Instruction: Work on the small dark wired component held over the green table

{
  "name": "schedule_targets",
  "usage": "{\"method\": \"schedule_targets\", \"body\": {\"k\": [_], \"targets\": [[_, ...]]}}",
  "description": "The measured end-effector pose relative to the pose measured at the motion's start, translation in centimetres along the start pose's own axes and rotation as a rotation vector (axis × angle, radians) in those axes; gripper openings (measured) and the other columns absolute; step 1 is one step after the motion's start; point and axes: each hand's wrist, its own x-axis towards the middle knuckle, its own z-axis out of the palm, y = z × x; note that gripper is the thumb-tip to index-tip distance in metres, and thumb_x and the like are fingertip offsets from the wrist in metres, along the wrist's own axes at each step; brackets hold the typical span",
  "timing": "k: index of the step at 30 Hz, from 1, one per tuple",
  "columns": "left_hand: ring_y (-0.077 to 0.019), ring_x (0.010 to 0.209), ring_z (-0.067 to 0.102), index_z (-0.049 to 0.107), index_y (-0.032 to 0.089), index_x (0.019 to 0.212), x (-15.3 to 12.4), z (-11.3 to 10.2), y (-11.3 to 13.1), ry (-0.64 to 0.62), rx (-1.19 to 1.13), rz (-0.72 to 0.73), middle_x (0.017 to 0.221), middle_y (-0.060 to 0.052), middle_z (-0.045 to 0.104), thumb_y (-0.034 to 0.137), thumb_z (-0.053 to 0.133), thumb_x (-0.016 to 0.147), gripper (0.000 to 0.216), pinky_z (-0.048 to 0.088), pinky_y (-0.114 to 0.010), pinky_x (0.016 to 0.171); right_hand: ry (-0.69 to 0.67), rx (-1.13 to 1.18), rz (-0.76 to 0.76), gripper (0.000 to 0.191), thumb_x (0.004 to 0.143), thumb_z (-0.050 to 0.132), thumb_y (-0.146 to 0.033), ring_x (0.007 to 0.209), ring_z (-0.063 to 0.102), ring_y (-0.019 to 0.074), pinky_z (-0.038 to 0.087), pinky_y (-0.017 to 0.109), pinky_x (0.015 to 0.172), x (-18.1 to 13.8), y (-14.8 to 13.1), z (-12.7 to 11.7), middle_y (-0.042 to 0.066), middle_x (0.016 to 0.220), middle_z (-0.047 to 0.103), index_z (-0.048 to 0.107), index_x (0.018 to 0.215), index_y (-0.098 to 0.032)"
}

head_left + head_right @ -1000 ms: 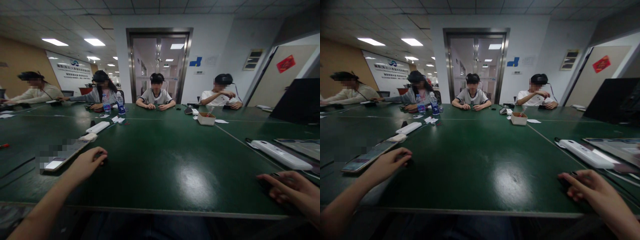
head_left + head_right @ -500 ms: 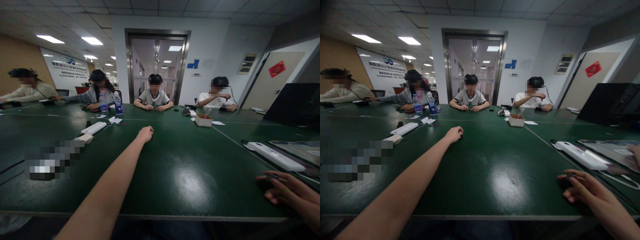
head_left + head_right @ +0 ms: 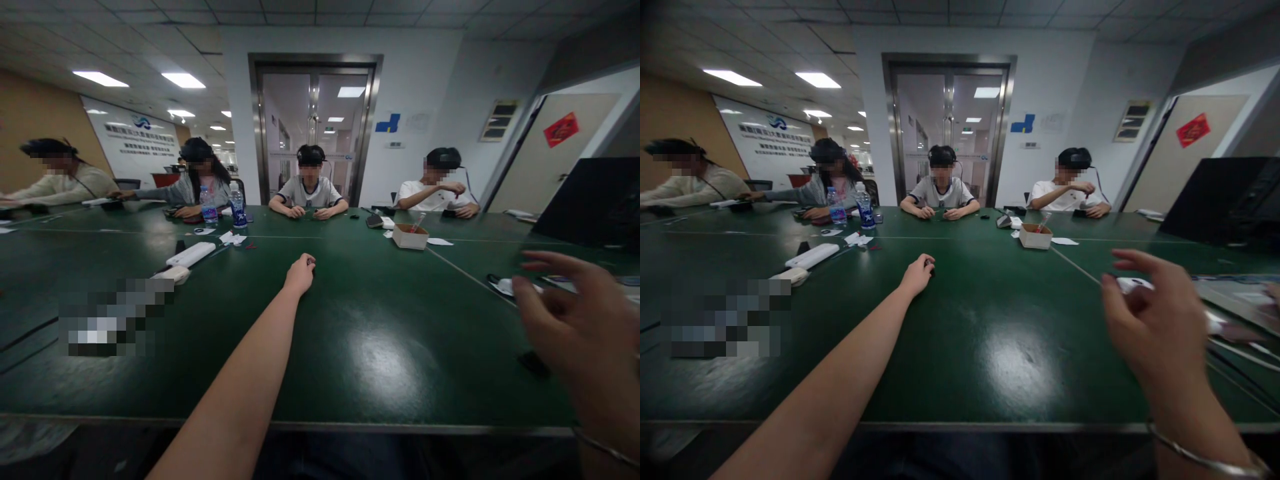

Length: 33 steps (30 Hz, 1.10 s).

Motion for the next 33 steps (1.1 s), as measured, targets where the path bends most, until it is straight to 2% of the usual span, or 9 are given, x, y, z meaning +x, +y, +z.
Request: {"method": "schedule_targets", "body": {"k": [2, 5, 7, 9, 12, 15, 21, 26, 33], "targets": [[-0.0124, 0.081, 0.062, 0.055, 0.021, 0.110, 0.1, 0.3, -0.1, -0.009, -0.004, -0.002, 0.111, -0.008, 0.063, 0.022, 0.045, 0.091, 0.021, 0.048, -0.027, 0.077, -0.288, 0.269, -0.115, 0.033, 0.085, 0.051, -0.038, 0.049, 0.043, 0.0124, 0.036, 0.028, 0.050, 2.3, -5.0, 1.8, 0.005, 0.080, 0.059, 0.058, 0.113, -0.022], [-0.0100, 0.074, 0.061, 0.056, 0.022, 0.110, 0.5, 0.6, -0.6, -0.031, -0.071, 0.011, 0.108, -0.006, 0.064, 0.020, 0.046, 0.090, 0.023, 0.048, -0.024, 0.073, -0.652, 0.472, -0.251, 0.019, 0.083, 0.056, -0.029, 0.048, 0.043, 0.0076, 0.036, 0.022, 0.047, 4.3, -10.0, 7.3, 0.001, 0.081, 0.059, 0.064, 0.097, -0.019], [-0.0078, 0.067, 0.059, 0.056, 0.021, 0.110, 0.9, 0.7, -1.1, -0.021, -0.179, 0.011, 0.104, -0.005, 0.066, 0.017, 0.046, 0.090, 0.023, 0.048, -0.022, 0.068, -0.874, 0.577, -0.151, 0.015, 0.084, 0.058, -0.028, 0.049, 0.047, 0.0064, 0.040, 0.020, 0.046, 4.1, -11.6, 12.2, 0.001, 0.081, 0.060, 0.063, 0.096, -0.019], [-0.0053, 0.060, 0.057, 0.055, 0.019, 0.110, 1.3, 0.6, -1.4, 0.008, -0.342, -0.013, 0.102, -0.005, 0.067, 0.014, 0.045, 0.090, 0.023, 0.047, -0.019, 0.063, -1.085, 0.654, 0.059, 0.024, 0.083, 0.063, -0.027, 0.047, 0.052, 0.0072, 0.043, 0.020, 0.044, 3.0, -12.2, 17.0, 0.000, 0.081, 0.060, 0.058, 0.106, -0.020], [-0.0029, 0.056, 0.055, 0.052, 0.015, 0.113, 1.7, 0.3, -1.6, 0.051, -0.612, -0.081, 0.104, -0.008, 0.068, 0.013, 0.047, 0.090, 0.024, 0.045, -0.016, 0.058, -1.253, 0.748, 0.389, 0.041, 0.084, 0.065, -0.027, 0.047, 0.058, 0.0107, 0.049, 0.023, 0.044, 1.0, -12.6, 22.4, -0.001, 0.075, 0.060, 0.045, 0.119, -0.021], [-0.0029, 0.058, 0.056, 0.053, 0.015, 0.113, 2.0, -0.1, -1.7, 0.084, -0.788, -0.125, 0.108, -0.010, 0.068, 0.017, 0.052, 0.089, 0.024, 0.046, -0.015, 0.057, -1.259, 1.010, 0.567, 0.033, 0.086, 0.064, -0.030, 0.054, 0.063, 0.0115, 0.054, 0.023, 0.051, 0.0, -12.9, 25.0, 0.003, 0.079, 0.063, 0.047, 0.112, -0.018], [-0.0055, 0.064, 0.061, 0.059, 0.014, 0.105, 1.9, -0.2, -1.8, 0.077, -0.903, -0.137, 0.106, -0.011, 0.069, 0.020, 0.060, 0.084, 0.022, 0.050, -0.019, 0.062, -1.158, 1.224, 0.644, 0.012, 0.087, 0.061, -0.012, 0.057, 0.064, 0.0090, 0.056, 0.019, 0.057, -0.5, -12.9, 26.3, 0.006, 0.081, 0.067, 0.055, 0.098, -0.012], [-0.0082, 0.070, 0.064, 0.061, 0.012, 0.101, 1.6, 0.1, -1.6, 0.006, -0.942, -0.129, 0.103, -0.012, 0.070, 0.022, 0.066, 0.081, 0.023, 0.051, -0.021, 0.066, -1.048, 1.350, 0.689, 0.016, 0.085, 0.058, -0.003, 0.058, 0.066, 0.0100, 0.057, 0.019, 0.058, -1.6, -12.3, 26.8, 0.005, 0.078, 0.068, 0.057, 0.099, -0.011], [-0.0093, 0.068, 0.062, 0.069, 0.013, 0.092, 1.9, 0.2, -2.4, -0.018, -0.923, -0.097, 0.078, -0.004, 0.067, 0.024, 0.076, 0.069, 0.026, 0.049, -0.021, 0.066, -0.890, 1.447, 0.785, 0.018, 0.079, 0.062, 0.002, 0.061, 0.068, 0.0130, 0.058, 0.021, 0.059, -1.8, -12.1, 27.0, 0.003, 0.069, 0.066, 0.061, 0.091, -0.012]]}}
